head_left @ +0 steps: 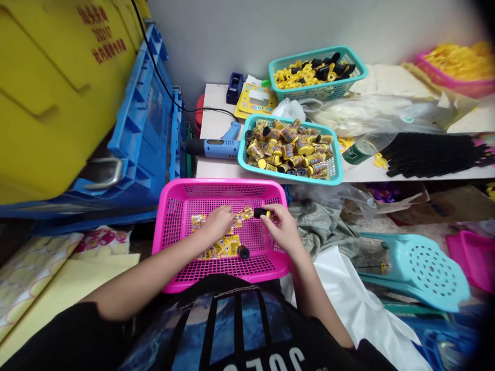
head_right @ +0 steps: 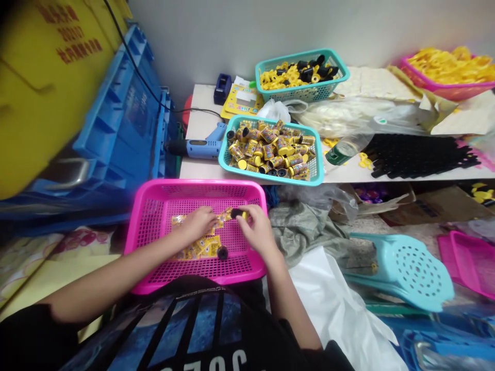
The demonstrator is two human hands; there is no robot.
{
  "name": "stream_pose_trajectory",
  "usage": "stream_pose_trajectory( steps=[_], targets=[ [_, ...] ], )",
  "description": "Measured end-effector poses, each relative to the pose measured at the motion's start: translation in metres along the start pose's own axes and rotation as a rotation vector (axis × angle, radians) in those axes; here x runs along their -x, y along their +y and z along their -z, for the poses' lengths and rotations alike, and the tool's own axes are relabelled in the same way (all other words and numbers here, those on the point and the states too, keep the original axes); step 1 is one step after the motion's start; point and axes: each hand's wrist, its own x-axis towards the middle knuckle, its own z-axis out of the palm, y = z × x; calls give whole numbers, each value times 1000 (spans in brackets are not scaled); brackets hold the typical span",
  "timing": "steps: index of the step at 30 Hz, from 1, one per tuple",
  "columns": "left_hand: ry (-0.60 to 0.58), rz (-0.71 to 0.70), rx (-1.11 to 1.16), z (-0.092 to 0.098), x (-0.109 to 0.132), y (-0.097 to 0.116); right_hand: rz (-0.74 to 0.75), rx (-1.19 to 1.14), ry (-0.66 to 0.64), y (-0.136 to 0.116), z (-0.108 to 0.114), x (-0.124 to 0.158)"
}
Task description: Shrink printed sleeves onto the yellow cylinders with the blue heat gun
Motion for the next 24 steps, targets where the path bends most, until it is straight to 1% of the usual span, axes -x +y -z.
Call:
stream_pose_trajectory(
  steps=[4,7,11,13,15,17,19,22,24],
  targets=[
    [25,29,-16,2,0,-8,-21,-125,-5,-5,-10,-2],
    [53,26,21,7,2,-11,-79,-222,-22,-9,-15,-3],
    [85,45,113,2,4,-7,-178,-338,-28,-11,-20,-5],
    [105,80,176,0,3,-5,-208,-363,-28,-13,-23,-6],
    [137,120,253,1,1,-5,-226,-372,-26,-14,-25,-6],
    [167,172,345,8,0,-6,-239,-380,-32,-17,-26,-6],
    [179,232,449,19,3,-7,-250,-394,-54,-20,-28,-5],
    [174,297,589,36,13,-4,-258,-421,-93,-26,-32,-7],
    [179,314,640,45,23,-1,-246,-425,-99,-30,-35,-10]
  ],
)
